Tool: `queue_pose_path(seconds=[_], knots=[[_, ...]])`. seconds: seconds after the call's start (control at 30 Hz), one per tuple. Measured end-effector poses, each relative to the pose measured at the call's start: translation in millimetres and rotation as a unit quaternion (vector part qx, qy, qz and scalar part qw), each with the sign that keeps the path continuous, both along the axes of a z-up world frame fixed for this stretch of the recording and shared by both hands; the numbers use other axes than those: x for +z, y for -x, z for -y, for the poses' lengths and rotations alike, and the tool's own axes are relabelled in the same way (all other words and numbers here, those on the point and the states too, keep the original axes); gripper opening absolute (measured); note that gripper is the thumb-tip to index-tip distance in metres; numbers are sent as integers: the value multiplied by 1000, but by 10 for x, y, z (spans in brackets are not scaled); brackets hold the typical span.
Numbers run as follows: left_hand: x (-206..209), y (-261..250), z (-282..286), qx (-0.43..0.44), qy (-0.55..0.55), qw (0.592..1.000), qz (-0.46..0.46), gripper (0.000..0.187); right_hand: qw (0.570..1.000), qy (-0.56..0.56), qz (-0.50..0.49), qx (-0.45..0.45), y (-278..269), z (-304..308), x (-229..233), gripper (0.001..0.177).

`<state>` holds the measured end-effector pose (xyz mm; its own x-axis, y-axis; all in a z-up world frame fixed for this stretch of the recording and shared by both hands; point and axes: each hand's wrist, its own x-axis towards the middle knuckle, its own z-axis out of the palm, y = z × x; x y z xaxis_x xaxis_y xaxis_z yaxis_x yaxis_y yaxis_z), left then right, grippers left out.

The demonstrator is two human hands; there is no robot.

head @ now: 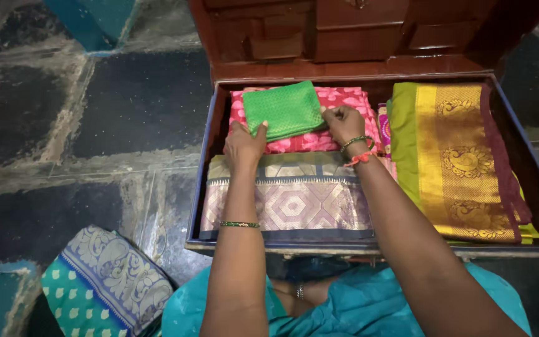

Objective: The person organizes folded clothes inside a wooden chest, moving and smoothing different colored fabrics including a pink floral piece and a green garment.

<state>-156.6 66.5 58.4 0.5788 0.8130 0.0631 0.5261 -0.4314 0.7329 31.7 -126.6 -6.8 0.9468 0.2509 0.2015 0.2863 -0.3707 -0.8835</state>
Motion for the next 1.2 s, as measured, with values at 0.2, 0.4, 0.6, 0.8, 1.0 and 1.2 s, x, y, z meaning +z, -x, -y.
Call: queue_pose_path(seconds=[0.2,0.4,0.6,0.8,1.0,1.2], knots=[[156,8,-19,1,30,999,-35,66,989,-34,-131,52,150,-5,276,41],[-157,-170,-131,-30,150,984,89,41,990,-12,-132,56,269,-39,398,32],[-438,-218,-248,-48,81,971,218,27,993,-52,-32,103,88,-62,90,23],[-291,-137,-153,24,-96,990,98,28,992,109,-6,67,105,-20,115,32],[-211,-137,-163,-14,-65,994,84,41,992,48,-43,107,144,-73,117,34],[-238,-136,-130,30,-63,994,82,27,991,4,-22,135,225,-156,84,41]])
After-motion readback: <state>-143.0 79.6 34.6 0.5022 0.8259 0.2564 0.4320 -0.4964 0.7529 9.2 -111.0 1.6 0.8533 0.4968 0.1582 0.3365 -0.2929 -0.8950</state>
